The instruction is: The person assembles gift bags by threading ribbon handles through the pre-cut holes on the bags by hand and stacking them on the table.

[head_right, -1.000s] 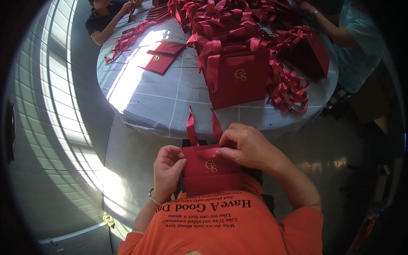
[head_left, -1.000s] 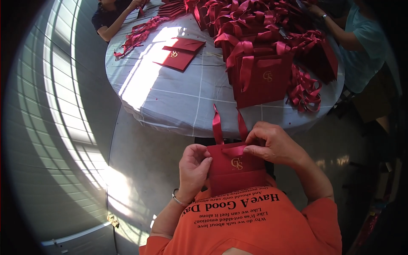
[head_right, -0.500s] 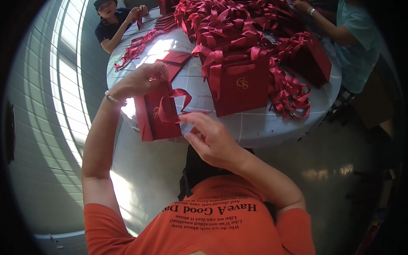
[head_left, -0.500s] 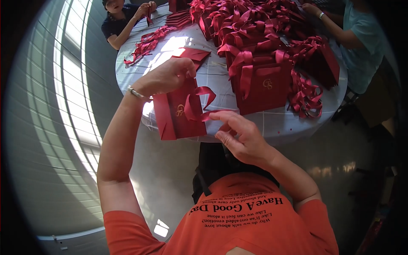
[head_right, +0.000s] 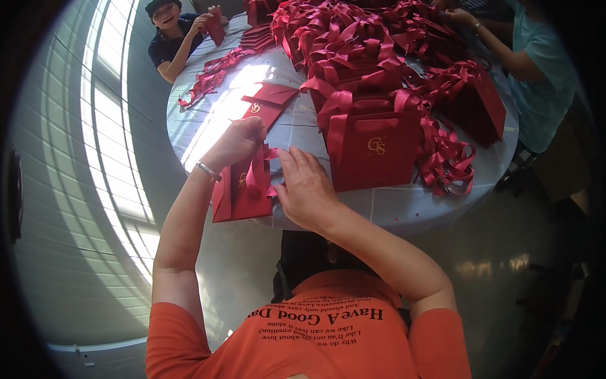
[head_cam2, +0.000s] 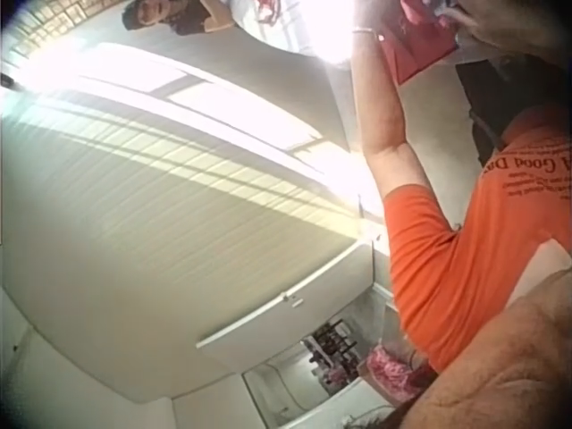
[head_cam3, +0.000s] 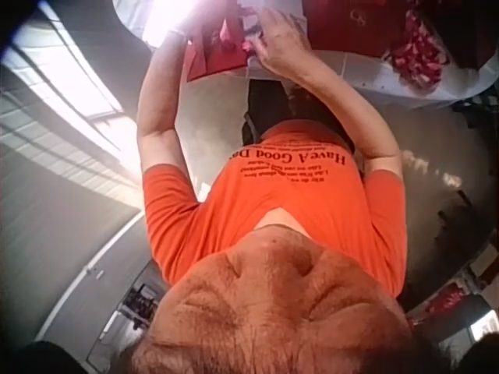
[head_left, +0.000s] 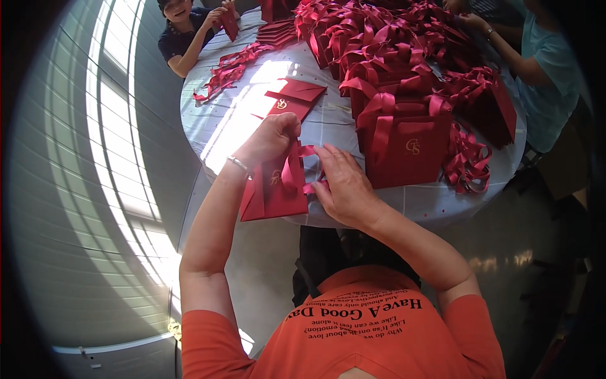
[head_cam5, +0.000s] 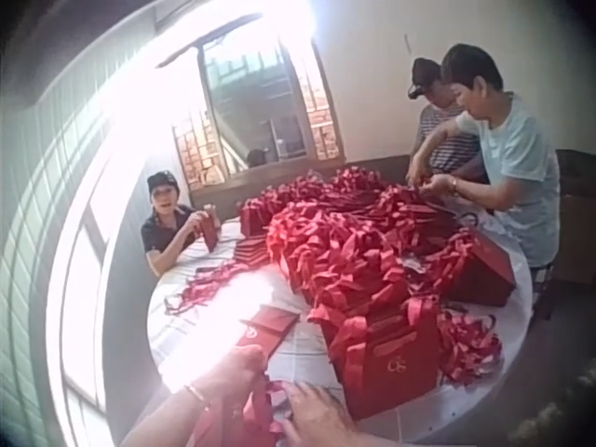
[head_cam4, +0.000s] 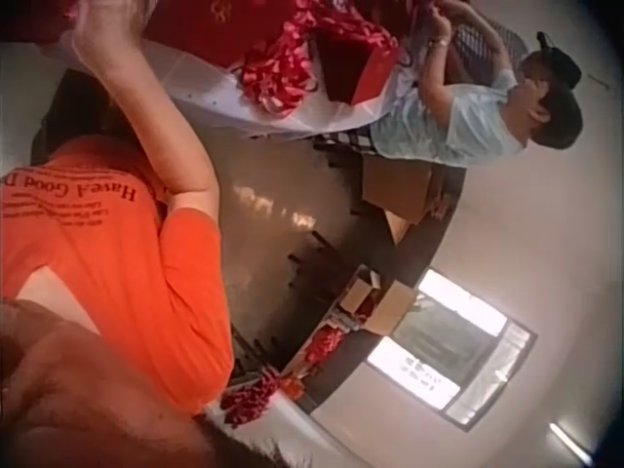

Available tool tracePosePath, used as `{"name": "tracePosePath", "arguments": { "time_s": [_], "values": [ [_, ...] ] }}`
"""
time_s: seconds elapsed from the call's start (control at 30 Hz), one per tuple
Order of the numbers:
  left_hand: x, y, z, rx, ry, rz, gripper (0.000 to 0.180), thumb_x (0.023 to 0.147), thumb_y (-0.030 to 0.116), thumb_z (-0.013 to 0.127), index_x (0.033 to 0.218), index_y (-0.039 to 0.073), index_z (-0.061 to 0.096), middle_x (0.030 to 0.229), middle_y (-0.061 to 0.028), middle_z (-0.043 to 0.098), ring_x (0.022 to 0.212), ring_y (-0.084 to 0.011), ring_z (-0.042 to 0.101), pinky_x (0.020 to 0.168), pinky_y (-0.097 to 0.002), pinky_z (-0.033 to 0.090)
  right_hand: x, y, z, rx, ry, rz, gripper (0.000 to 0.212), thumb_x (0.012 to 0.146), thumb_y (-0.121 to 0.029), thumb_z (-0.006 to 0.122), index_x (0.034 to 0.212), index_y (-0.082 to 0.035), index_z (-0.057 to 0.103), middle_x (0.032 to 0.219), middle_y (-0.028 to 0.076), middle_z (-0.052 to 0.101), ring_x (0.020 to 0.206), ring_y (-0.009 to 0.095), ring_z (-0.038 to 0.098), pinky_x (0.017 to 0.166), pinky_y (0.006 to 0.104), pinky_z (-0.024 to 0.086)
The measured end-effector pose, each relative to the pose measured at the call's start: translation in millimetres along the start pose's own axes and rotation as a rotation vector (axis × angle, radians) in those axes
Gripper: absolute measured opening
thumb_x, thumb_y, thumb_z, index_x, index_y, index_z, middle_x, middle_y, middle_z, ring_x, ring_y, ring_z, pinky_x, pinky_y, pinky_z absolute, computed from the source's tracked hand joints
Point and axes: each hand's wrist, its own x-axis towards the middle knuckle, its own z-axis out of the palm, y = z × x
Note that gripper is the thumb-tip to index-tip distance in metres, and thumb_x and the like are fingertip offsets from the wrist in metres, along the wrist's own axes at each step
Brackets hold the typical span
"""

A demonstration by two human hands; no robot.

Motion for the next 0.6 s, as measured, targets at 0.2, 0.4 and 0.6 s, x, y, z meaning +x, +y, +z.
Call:
{"name": "tracePosePath", "arguments": {
  "time_s": [0.2, 0.4, 0.6],
  "values": [
    [4.5, -1.5, 10.7, -0.072, -0.038, 0.113, 0.009, 0.084, -0.004, 0.053, 0.086, 0.001, 0.06, 0.074, -0.0114, 0.062, 0.072, -0.0221, 0.061, 0.07, -0.0345, 0.049, 33.0, 1.3, 1.7, -0.156, -0.217, 0.159, 0.047, 0.085, -0.009, 0.063, 0.129, 0.001, 0.051, 0.118, 0.02, 0.059, 0.106, 0.037, 0.059, 0.092, 0.0425, 0.049],
    [-5.7, -20.6, 29.4, -0.099, 0.213, 0.104, 0.012, 0.08, -0.008, 0.053, 0.085, 0.001, 0.06, 0.074, -0.0125, 0.062, 0.07, -0.0236, 0.062, 0.07, -0.0353, 0.051, 38.3, -1.0, -12.3, -0.428, -0.017, -0.16, 0.042, 0.084, 0.001, 0.056, 0.126, -0.001, 0.056, 0.117, 0.016, 0.06, 0.101, 0.032, 0.063, 0.085, 0.0378, 0.054],
    [-4.9, -26.7, 31.3, 0.044, 0.33, 0.273, 0.015, 0.076, -0.009, 0.053, 0.084, 0.0, 0.06, 0.076, -0.0134, 0.064, 0.071, -0.0269, 0.066, 0.068, -0.0381, 0.053, -16.6, 7.2, -45.5, -0.309, 0.04, -0.335, 0.038, 0.08, -0.001, 0.066, 0.117, 0.002, 0.062, 0.113, 0.016, 0.061, 0.1, 0.029, 0.064, 0.085, 0.0377, 0.055]
  ]
}}
